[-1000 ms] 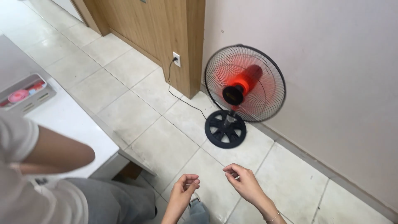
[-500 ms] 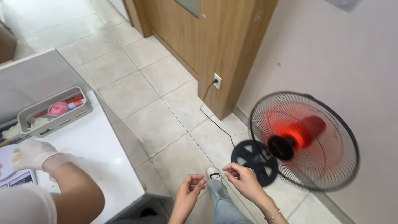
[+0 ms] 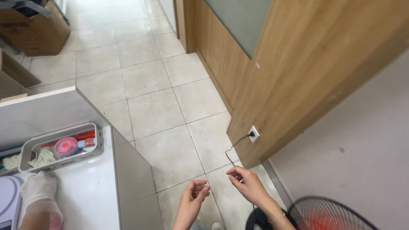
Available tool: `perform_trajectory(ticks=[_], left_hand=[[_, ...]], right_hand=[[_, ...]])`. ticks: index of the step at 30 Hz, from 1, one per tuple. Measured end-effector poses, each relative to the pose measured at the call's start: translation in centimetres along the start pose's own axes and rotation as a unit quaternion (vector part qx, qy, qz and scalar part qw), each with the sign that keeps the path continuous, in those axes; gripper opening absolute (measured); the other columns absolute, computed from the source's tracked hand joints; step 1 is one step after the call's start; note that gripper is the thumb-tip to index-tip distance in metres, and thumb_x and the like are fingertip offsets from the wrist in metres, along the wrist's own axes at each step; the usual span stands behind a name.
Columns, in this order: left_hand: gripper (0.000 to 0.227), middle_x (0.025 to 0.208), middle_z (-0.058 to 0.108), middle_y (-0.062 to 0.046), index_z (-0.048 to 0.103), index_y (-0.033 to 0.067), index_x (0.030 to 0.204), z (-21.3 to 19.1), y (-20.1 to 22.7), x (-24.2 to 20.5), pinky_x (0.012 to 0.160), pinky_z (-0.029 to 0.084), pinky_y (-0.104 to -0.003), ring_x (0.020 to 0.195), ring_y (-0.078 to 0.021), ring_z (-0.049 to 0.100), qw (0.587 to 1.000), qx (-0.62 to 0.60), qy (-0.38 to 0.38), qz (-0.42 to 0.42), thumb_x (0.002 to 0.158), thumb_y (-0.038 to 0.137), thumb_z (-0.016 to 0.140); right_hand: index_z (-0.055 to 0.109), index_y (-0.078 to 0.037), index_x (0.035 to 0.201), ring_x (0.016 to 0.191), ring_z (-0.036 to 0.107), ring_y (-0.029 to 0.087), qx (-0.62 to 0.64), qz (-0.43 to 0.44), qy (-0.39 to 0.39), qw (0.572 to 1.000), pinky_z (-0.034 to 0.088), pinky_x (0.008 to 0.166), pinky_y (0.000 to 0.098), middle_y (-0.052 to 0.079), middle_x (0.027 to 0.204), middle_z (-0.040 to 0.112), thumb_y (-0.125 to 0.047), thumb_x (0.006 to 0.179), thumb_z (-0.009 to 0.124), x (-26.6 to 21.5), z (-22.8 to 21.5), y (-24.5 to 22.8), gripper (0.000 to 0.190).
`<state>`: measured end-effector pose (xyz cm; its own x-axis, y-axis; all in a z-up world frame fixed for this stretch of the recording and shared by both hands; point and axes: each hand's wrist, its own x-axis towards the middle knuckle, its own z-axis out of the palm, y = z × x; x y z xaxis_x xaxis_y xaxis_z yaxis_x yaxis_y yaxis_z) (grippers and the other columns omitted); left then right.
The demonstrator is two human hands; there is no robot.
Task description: The person is moving small packaged candles from a display shelf to a workbench.
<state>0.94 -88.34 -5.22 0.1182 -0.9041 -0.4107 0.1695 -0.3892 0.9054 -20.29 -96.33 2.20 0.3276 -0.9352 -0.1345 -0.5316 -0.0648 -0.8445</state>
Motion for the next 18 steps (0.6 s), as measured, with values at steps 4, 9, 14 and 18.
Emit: perform_trajectory(ticks=[4, 9, 14, 18], left_hand=[[0.030, 0.101, 0.076, -0.007, 0.066, 0.0043, 0.120, -1.9, 3.2, 6.8, 0.082, 0.054, -0.029, 0.092, -0.0143, 0.072, 1.000, -0.006, 0.025, -0.010, 0.092, 0.015, 0.069], [0.029, 0.100, 0.076, -0.007, 0.066, 0.0038, 0.119, -7.0, 7.4, 17.0, 0.083, 0.056, -0.028, 0.092, -0.0137, 0.072, 0.999, -0.006, 0.051, -0.010, 0.092, 0.015, 0.068], [0.028, 0.101, 0.075, -0.007, 0.067, 0.0035, 0.118, -11.6, 15.7, 27.6, 0.078, 0.053, -0.029, 0.091, -0.0145, 0.071, 0.999, -0.001, 0.046, 0.015, 0.093, 0.016, 0.068], [0.027, 0.103, 0.076, -0.006, 0.068, 0.0040, 0.116, -14.7, 23.8, 34.2, 0.079, 0.054, -0.028, 0.092, -0.0136, 0.071, 0.998, 0.023, 0.044, 0.032, 0.093, 0.018, 0.068]], right_hand=[[0.073, -0.006, 0.102, 0.075, 0.072, 0.014, -0.003, -0.010, -0.023, 1.000, 0.057, 0.069, 0.0294, 0.005, 0.083, 0.079, -0.017, 0.092, 0.068, 9.0, 0.1, -0.7, 0.016], [0.073, -0.006, 0.102, 0.077, 0.072, 0.012, 0.002, -0.021, -0.045, 0.999, 0.057, 0.069, 0.0289, 0.004, 0.084, 0.078, -0.016, 0.092, 0.068, 21.2, 1.9, -2.1, 0.015], [0.073, -0.006, 0.103, 0.077, 0.072, 0.012, 0.001, -0.033, -0.027, 0.999, 0.057, 0.068, 0.0291, 0.004, 0.085, 0.078, -0.017, 0.092, 0.067, 34.3, 3.4, -5.3, 0.017], [0.073, -0.005, 0.103, 0.078, 0.072, 0.013, 0.015, -0.049, -0.028, 0.998, 0.057, 0.069, 0.0292, 0.005, 0.086, 0.079, -0.016, 0.093, 0.066, 44.0, 4.1, -9.6, 0.017]])
